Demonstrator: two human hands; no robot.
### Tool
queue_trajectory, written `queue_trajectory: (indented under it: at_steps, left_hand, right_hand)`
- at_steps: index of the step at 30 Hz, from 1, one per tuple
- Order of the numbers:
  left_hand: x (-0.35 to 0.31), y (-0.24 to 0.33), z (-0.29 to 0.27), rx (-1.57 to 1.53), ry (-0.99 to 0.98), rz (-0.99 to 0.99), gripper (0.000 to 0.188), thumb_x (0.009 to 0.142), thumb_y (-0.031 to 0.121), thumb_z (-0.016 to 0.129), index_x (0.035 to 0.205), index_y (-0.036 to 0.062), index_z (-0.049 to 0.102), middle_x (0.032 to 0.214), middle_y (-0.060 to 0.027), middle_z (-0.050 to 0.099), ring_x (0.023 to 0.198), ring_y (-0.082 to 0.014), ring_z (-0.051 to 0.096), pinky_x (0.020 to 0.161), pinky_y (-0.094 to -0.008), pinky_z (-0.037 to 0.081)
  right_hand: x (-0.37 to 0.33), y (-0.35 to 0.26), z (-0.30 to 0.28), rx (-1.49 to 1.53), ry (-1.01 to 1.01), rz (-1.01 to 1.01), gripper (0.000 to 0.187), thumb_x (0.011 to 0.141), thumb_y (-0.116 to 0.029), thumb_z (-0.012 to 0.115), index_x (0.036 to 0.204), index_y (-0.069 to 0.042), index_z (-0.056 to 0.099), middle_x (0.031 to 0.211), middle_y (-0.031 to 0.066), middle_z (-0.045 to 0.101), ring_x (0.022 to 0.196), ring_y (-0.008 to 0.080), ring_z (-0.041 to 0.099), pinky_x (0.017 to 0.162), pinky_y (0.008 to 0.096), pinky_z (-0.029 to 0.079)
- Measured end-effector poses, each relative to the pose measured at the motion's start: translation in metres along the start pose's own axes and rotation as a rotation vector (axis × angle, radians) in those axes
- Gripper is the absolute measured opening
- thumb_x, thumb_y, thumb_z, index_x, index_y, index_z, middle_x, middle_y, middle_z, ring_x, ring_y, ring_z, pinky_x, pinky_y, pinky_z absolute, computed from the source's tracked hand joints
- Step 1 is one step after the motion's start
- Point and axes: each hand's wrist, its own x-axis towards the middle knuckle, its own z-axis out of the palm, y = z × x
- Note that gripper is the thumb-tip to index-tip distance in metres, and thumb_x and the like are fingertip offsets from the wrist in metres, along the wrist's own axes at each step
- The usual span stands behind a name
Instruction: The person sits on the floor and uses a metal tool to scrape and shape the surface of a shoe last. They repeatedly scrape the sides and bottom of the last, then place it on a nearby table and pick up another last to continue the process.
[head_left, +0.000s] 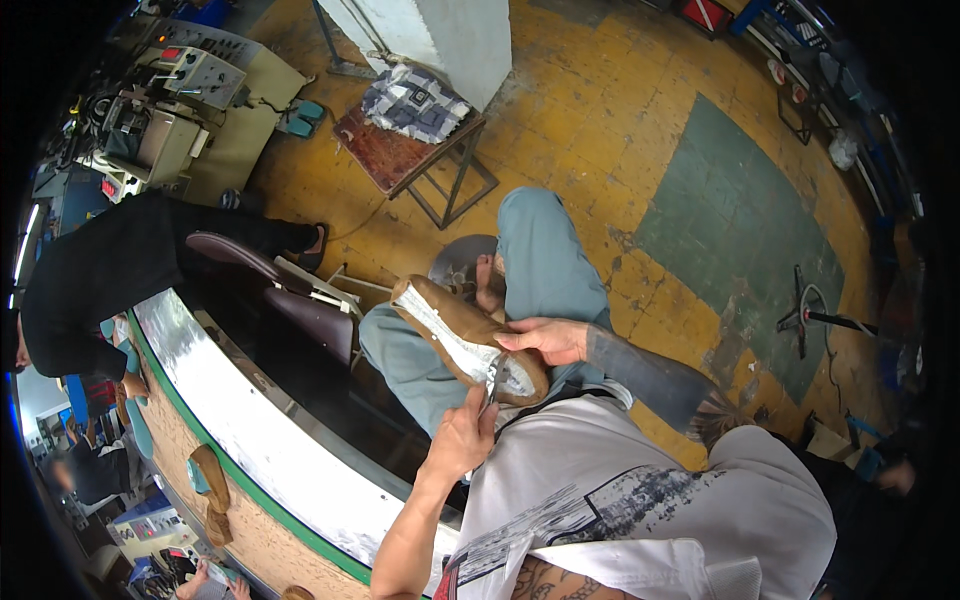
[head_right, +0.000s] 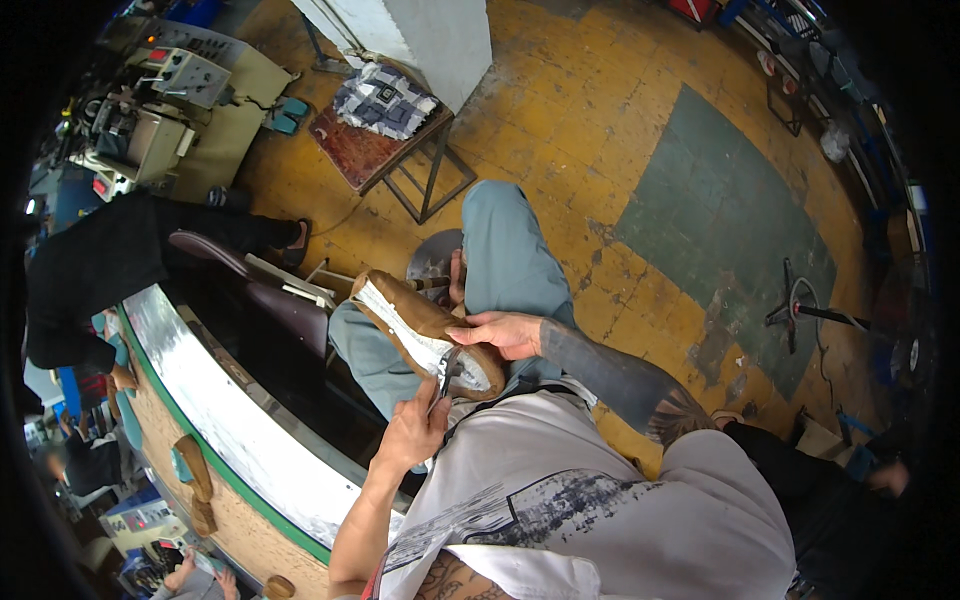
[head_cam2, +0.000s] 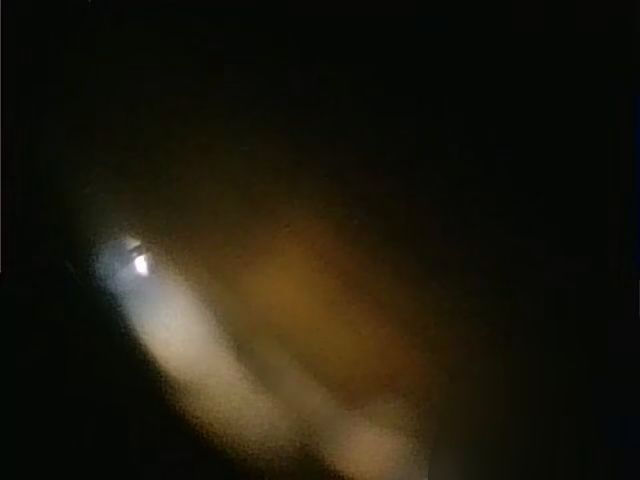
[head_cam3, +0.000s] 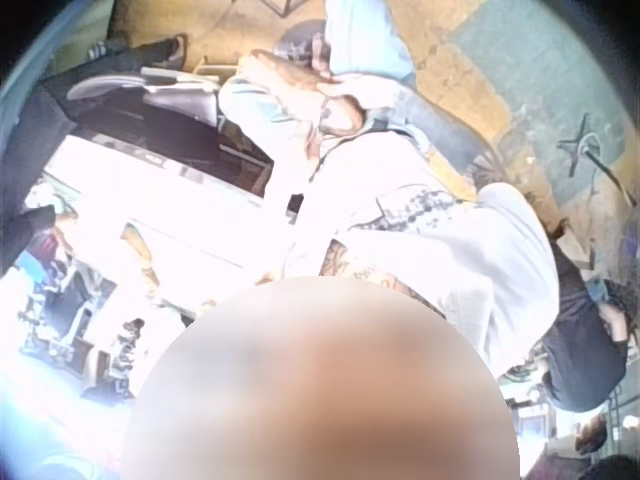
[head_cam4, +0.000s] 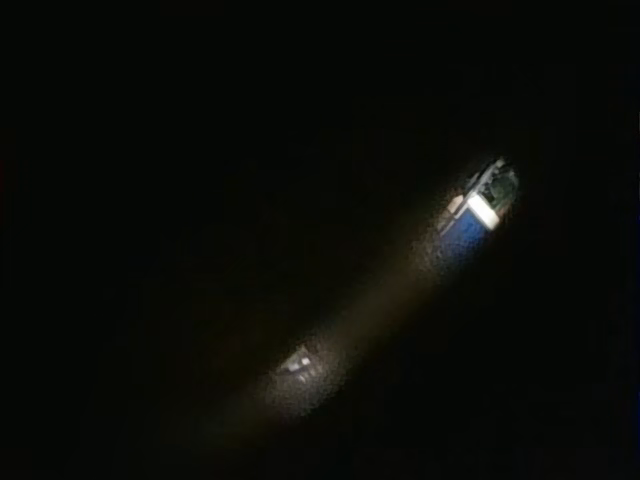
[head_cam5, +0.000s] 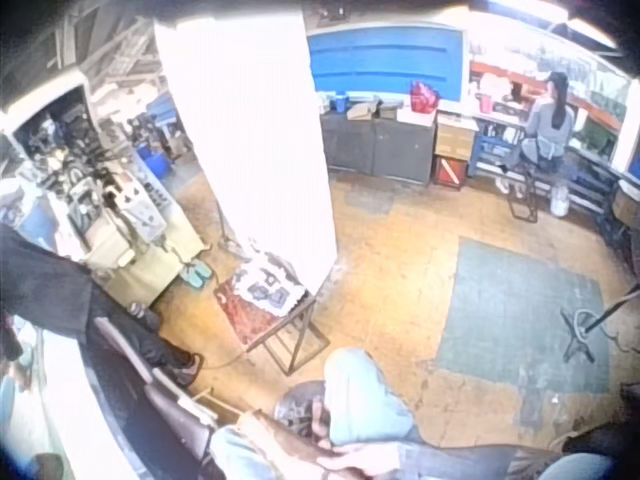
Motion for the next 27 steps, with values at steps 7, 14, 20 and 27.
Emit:
queue_trajectory:
  at_steps: [7, 14, 20, 27]
  left_hand:
    - [0.005, -0.014, 0.001, -0.43, -0.158, -0.151, 0.017, 0.111, 0.019, 0.061, 0.12, 0.0044, 0.063, 0.077, -0.0165, 0.075, 0.075, -0.0383, 0.076, 0.075, -0.0487, 0.057]
    - [-0.007, 0.014, -0.04, 0.161, -0.005, 0.01, 0.039, 0.109, 0.015, 0.062, 0.146, 0.0043, 0.06, 0.091, -0.0234, 0.081, 0.082, -0.0427, 0.08, 0.074, -0.0505, 0.061]
    - [0.019, 0.041, -0.042, -0.005, 0.412, 0.351, 0.071, 0.109, 0.013, 0.063, 0.173, 0.0099, 0.033, 0.093, -0.0314, 0.077, 0.094, -0.0494, 0.077, 0.076, -0.0553, 0.061]
    - [0.026, 0.016, -0.039, 0.101, 0.105, 0.027, 0.066, 0.114, 0.019, 0.058, 0.175, 0.0102, 0.034, 0.082, -0.0223, 0.077, 0.079, -0.0418, 0.08, 0.074, -0.0483, 0.061]
  right_hand:
    - [-0.017, -0.004, 0.011, -0.224, 0.032, -0.011, 0.07, 0.111, -0.048, 0.07, 0.163, -0.005, 0.051, 0.153, 0.0099, 0.063, 0.14, 0.0245, 0.059, 0.117, 0.0439, 0.049]
    - [-0.016, 0.023, 0.041, -1.028, 0.529, -0.362, 0.077, 0.114, -0.051, 0.059, 0.159, 0.009, 0.045, 0.123, 0.0356, 0.073, 0.114, 0.0454, 0.074, 0.094, 0.0505, 0.059]
    - [-0.017, 0.029, 0.043, -1.029, 0.523, -0.475, 0.075, 0.113, -0.046, 0.061, 0.159, 0.01, 0.04, 0.105, 0.0384, 0.075, 0.1, 0.0538, 0.075, 0.088, 0.0576, 0.059]
    - [-0.016, 0.029, 0.028, -1.018, 0.384, -0.353, 0.098, 0.106, -0.05, 0.073, 0.171, 0.007, 0.026, 0.143, 0.0371, 0.066, 0.134, 0.0472, 0.067, 0.113, 0.0482, 0.053]
